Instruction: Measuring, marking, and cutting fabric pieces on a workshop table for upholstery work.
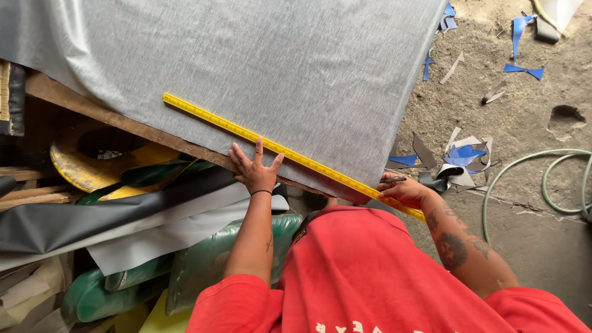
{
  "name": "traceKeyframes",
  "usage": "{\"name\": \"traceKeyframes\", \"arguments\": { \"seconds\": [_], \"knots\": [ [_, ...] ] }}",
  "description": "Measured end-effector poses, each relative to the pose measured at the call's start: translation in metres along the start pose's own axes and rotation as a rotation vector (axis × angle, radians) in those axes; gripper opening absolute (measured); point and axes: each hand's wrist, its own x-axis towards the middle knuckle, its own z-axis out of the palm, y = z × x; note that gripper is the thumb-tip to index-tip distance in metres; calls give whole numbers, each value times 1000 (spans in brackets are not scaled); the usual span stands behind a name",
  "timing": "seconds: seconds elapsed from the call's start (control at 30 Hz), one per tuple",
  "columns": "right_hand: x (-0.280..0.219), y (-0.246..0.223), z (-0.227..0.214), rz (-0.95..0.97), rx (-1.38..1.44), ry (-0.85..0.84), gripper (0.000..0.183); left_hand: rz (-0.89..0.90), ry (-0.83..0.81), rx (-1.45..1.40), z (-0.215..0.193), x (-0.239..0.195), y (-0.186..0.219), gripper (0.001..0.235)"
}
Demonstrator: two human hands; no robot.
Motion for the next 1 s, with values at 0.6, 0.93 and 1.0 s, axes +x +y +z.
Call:
{"name": "traceKeyframes", "arguments": {
  "seconds": [0.6, 0.93, 1.0],
  "knots": [
    [10, 9, -14, 52, 50, -82, 51, -145, 151, -14, 7, 20, 3, 75],
    [6, 2, -3, 51, 78, -4, 48, -177, 93, 85, -2, 96, -28, 80],
    [4, 1, -2, 57, 85, 4, 49, -150, 125, 103, 2, 94, -29, 80]
  ]
}}
